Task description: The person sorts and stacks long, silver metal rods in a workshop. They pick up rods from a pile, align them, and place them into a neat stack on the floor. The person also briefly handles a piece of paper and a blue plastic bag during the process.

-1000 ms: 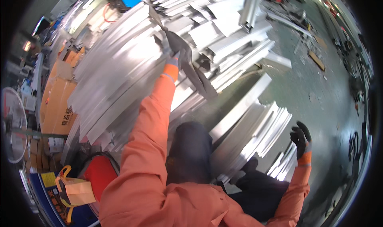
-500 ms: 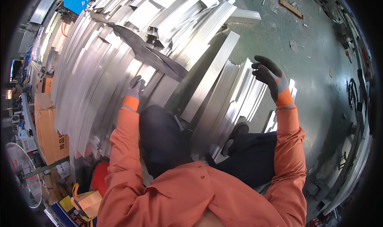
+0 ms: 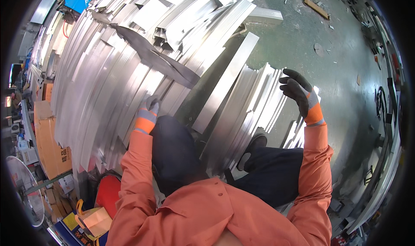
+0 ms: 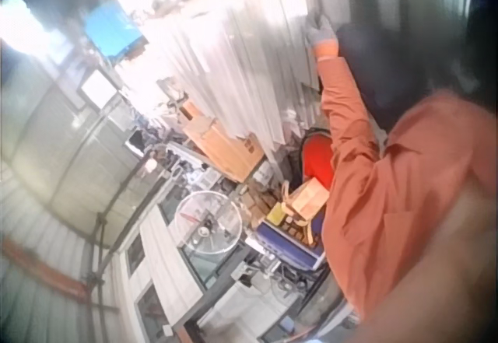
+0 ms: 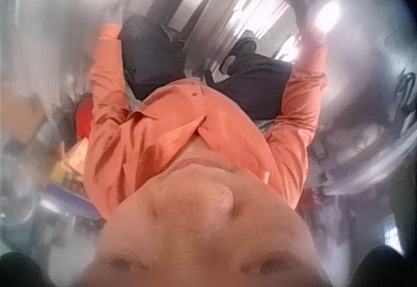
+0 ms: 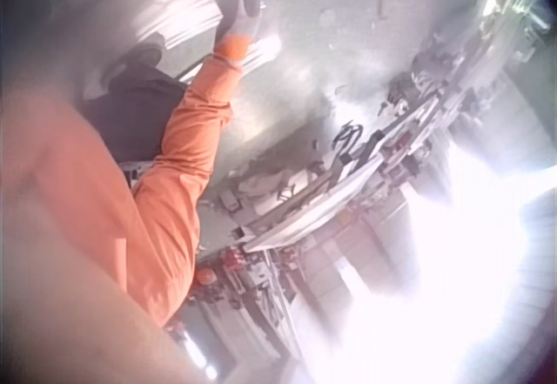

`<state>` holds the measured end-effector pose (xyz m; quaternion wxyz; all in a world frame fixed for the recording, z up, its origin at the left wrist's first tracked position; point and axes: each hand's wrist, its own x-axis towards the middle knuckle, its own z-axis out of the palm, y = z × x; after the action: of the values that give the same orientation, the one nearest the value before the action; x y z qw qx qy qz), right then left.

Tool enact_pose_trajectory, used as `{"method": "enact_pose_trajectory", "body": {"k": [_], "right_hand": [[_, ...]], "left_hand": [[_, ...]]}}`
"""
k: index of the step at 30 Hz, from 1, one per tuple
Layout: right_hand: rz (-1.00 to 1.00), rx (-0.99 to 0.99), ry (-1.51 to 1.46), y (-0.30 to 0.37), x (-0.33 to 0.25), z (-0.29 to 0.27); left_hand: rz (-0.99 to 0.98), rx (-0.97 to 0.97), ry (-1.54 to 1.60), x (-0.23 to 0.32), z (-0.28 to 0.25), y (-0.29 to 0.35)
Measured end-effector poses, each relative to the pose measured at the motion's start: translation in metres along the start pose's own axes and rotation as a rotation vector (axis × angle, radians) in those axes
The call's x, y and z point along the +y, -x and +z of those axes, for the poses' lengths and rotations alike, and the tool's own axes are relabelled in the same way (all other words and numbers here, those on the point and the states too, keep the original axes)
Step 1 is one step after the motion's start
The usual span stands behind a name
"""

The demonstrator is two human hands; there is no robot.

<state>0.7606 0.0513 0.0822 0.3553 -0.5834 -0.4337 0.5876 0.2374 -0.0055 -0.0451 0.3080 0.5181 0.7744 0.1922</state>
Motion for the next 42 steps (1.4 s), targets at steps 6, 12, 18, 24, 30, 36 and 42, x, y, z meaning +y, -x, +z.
{"method": "enact_pose_trajectory", "body": {"k": [6,12,18,24,30,36,42], "right_hand": [[-0.070,-0.059,-0.017,0.001,-0.010,0.016],[-0.087,-0.060,-0.042,0.009,-0.013,0.021],[-0.036,0.016,-0.002,0.052,-0.027,0.024],[0.107,0.146,0.038,0.101,-0.001,-0.009],[0.038,0.145,-0.008,0.113,0.001,-0.022],[0.037,0.150,-0.046,0.126,0.006,-0.030],[0.019,0.168,-0.010,0.119,-0.013,-0.025]], "left_hand": [[0.191,-0.129,-0.118,0.061,0.043,-0.009],[0.436,0.081,-0.453,0.167,0.099,-0.132],[0.379,-0.002,-0.888,0.255,0.162,-0.253],[0.104,-0.113,-0.949,0.281,0.206,-0.296],[-0.037,-0.039,-0.904,0.276,0.209,-0.355],[0.424,-0.236,-1.347,0.292,0.191,-0.354],[0.494,-0.028,-0.938,0.294,0.157,-0.318]]}}
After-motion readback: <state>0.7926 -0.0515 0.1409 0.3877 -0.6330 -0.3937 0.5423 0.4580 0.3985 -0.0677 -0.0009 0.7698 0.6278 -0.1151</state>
